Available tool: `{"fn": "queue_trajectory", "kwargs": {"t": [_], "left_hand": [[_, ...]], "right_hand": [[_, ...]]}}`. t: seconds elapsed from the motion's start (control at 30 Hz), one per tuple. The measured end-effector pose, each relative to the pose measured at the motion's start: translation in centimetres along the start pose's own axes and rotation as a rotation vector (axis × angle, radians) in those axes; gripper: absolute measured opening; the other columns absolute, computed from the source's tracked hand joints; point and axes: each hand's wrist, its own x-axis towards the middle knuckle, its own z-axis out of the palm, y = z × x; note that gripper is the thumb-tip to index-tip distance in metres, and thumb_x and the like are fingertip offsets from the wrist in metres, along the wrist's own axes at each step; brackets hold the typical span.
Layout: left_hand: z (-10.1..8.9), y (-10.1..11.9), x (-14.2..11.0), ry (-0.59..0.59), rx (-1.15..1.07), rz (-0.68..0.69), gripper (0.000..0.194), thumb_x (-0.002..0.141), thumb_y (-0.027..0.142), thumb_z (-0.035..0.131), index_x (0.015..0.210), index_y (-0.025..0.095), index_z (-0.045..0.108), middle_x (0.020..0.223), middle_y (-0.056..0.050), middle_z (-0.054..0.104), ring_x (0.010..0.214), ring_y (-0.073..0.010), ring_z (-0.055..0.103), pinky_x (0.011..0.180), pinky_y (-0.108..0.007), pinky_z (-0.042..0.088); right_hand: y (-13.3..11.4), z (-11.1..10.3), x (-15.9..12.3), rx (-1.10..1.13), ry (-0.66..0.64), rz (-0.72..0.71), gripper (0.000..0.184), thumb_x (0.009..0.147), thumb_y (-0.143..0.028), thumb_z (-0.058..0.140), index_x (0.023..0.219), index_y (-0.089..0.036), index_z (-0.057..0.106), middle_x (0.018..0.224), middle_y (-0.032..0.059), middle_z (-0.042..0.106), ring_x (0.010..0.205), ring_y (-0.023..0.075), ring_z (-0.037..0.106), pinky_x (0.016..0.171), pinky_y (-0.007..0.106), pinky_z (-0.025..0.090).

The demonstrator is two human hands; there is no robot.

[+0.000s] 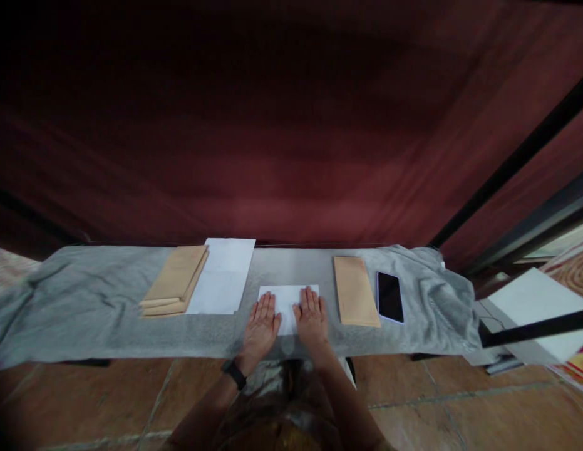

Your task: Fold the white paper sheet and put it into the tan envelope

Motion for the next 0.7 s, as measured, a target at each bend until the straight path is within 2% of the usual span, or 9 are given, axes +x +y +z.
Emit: {"fn": "queue_trajectory", "kwargs": {"t": [0.1,0.2,0.27,0.4,0.5,0.6,0.7], "left_hand": [[0.2,-0.3,-0.3,0.034,-0.006,-0.057,0.065,0.099,0.030,0.037,0.161,0.011,0.025,0.162,-0.016,0.037,0.152,-0.0271,0.033,0.124,-0.051,0.029],[0.4,0.5,0.1,0.058,-0.023,-0.108,0.065,0.100,0.030,0.035,0.161,0.009,0.026,0.160,-0.018,0.040,0.152,-0.0297,0.034,0.125,-0.055,0.026],[0.5,1.8,1.0,0.046,-0.048,-0.089,0.064,0.101,0.030,0.033,0.160,0.008,0.026,0.161,-0.018,0.039,0.153,-0.0297,0.032,0.125,-0.056,0.025],[0.9,5.3,3.6,-0.065,-0.103,0.042,0.060,0.103,0.031,0.029,0.158,0.006,0.029,0.164,-0.017,0.034,0.154,-0.0266,0.027,0.127,-0.051,0.023],[1.4,6.7,5.2,-0.112,-0.115,0.071,0.061,0.105,0.037,0.025,0.156,0.005,0.035,0.163,-0.018,0.035,0.155,-0.0267,0.027,0.127,-0.050,0.024],[1.8,6.3,5.8,-0.098,-0.108,0.045,0.063,0.106,0.043,0.025,0.155,0.006,0.037,0.164,-0.017,0.034,0.155,-0.0268,0.026,0.127,-0.050,0.023],[1.8,4.5,5.5,-0.077,-0.088,0.008,0.063,0.106,0.043,0.026,0.156,0.006,0.035,0.165,-0.017,0.033,0.155,-0.0260,0.026,0.127,-0.047,0.023]], "right_hand": [[1.3,-0.1,-0.8,-0.021,0.027,0.004,0.055,0.107,-0.034,0.035,0.157,-0.011,0.038,0.157,0.0202,0.044,0.144,0.0300,0.044,0.117,0.052,0.032],[2.1,-0.3,-1.4,-0.038,0.028,-0.004,0.058,0.108,-0.038,0.031,0.157,-0.009,0.037,0.159,0.0203,0.041,0.145,0.0313,0.042,0.118,0.052,0.031],[2.3,-0.5,-1.5,-0.048,0.016,-0.013,0.059,0.108,-0.038,0.029,0.157,-0.007,0.036,0.159,0.0207,0.040,0.146,0.0318,0.041,0.118,0.052,0.030],[2.0,-0.6,-1.5,-0.061,-0.008,-0.005,0.057,0.106,-0.033,0.029,0.156,-0.006,0.038,0.160,0.0200,0.039,0.147,0.0317,0.040,0.120,0.052,0.028],[1.9,-0.5,-1.5,-0.069,-0.022,0.007,0.056,0.104,-0.027,0.029,0.155,-0.007,0.040,0.161,0.0187,0.039,0.148,0.0307,0.039,0.120,0.052,0.027],[2.0,-0.3,-1.6,-0.063,-0.009,0.006,0.056,0.106,-0.030,0.029,0.157,-0.009,0.038,0.160,0.0197,0.040,0.147,0.0302,0.039,0.120,0.052,0.027],[2.0,-0.3,-1.5,-0.053,0.018,0.005,0.058,0.108,-0.037,0.028,0.159,-0.010,0.034,0.159,0.0199,0.042,0.146,0.0296,0.042,0.120,0.051,0.028]]}}
